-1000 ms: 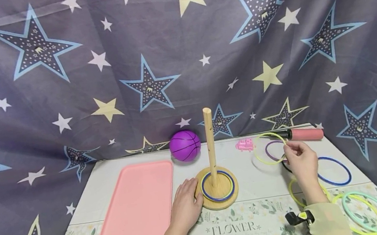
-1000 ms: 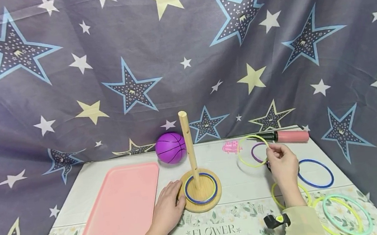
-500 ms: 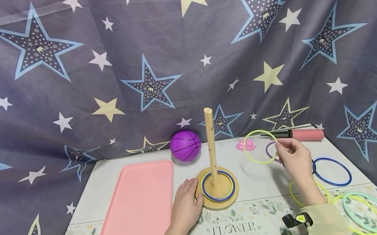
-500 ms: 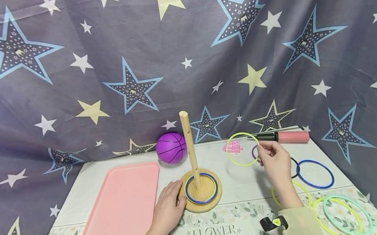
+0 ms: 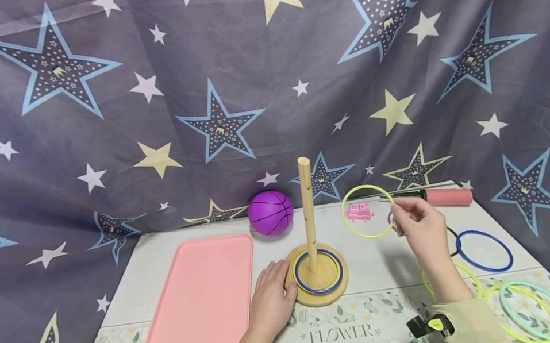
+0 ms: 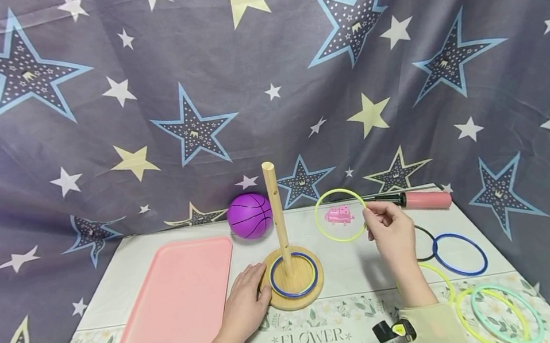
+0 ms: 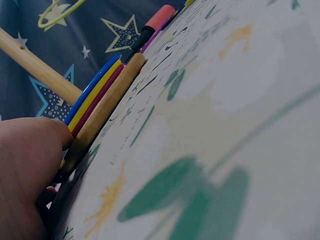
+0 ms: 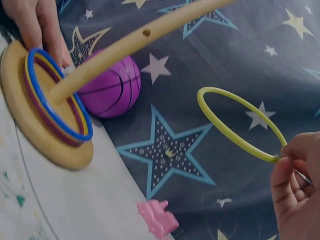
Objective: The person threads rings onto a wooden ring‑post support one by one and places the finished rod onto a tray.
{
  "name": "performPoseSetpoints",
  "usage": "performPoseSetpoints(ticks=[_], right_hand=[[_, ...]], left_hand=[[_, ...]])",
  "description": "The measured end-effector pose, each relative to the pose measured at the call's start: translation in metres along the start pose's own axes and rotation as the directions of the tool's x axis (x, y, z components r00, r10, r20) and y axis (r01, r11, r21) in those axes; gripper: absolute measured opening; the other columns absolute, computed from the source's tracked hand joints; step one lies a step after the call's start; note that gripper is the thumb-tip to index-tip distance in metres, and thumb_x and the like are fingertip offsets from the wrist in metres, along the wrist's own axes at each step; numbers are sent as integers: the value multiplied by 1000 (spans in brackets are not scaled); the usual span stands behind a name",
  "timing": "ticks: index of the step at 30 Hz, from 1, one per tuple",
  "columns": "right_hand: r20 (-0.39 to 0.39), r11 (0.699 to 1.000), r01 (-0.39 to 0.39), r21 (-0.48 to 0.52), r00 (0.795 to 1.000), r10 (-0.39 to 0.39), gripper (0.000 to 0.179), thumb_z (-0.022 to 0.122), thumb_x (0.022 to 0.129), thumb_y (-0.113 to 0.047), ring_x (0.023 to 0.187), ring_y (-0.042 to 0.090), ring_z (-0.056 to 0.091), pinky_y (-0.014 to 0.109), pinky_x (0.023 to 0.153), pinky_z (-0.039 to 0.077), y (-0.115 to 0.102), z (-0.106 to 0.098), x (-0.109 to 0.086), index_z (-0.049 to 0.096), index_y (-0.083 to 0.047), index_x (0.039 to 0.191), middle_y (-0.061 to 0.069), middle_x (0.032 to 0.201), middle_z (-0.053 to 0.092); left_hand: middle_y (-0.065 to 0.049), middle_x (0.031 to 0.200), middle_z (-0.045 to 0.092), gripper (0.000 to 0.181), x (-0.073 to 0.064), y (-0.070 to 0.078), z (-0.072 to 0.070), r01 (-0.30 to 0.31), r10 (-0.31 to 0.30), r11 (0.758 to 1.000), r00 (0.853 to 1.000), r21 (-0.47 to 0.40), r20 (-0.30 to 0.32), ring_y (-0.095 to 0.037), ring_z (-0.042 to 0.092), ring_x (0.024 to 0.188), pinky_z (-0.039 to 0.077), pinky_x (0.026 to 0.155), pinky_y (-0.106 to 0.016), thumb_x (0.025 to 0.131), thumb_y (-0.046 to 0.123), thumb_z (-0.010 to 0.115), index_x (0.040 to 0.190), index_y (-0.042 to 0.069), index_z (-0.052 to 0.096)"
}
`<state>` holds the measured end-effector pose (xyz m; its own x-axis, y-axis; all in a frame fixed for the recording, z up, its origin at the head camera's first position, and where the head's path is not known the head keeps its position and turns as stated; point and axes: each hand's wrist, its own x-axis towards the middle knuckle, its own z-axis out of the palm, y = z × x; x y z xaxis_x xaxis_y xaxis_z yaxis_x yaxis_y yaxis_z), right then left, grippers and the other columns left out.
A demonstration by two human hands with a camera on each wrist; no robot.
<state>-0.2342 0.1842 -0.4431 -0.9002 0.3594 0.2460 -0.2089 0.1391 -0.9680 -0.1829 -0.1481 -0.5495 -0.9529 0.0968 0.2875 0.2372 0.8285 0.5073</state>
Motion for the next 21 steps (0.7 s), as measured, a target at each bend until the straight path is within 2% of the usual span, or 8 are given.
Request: performPoseSetpoints(ticks=[4, 9, 16, 21], right_hand=[[15, 997, 6, 72, 1000, -7, 20, 77, 104, -9, 61, 11, 61, 19, 52, 54, -9, 6, -3, 76, 3, 120, 4, 78, 71], [41, 984, 3, 179, 999, -10, 22, 77, 103, -6, 60, 12, 59, 19, 50, 51, -20, 11, -4, 75, 7, 121, 3, 78, 70], [54, 953, 8, 304, 998, -25, 19, 77, 101, 0, 58, 13, 58, 19, 47, 47, -36, 18, -3, 75, 10, 117, 5, 80, 69], [59, 939, 20, 343, 997, -43, 19, 76, 101, 2, 57, 12, 57, 19, 46, 47, -47, 22, -3, 74, 12, 116, 5, 79, 69]], left_hand=[[-23, 157, 60, 53, 0, 0, 0, -4, 4, 1000, 1000, 3, -1, -42, 48, 153, 31, 132, -57, 105, 18, 69, 153, -4, 60], [-22, 157, 60, 53, 0, 1, 0, -1, 1, 1000, 1000, 4, -3, -42, 48, 153, 31, 132, -57, 105, 18, 69, 153, -3, 60], [-22, 157, 60, 53, 0, 2, -1, -2, 2, 1000, 1000, 0, -8, -42, 49, 153, 31, 132, -58, 105, 18, 69, 153, -3, 61], [-23, 157, 60, 53, 0, 1, -1, -3, 4, 1000, 1000, 3, -5, -42, 48, 153, 31, 132, -58, 105, 18, 68, 153, -4, 61]])
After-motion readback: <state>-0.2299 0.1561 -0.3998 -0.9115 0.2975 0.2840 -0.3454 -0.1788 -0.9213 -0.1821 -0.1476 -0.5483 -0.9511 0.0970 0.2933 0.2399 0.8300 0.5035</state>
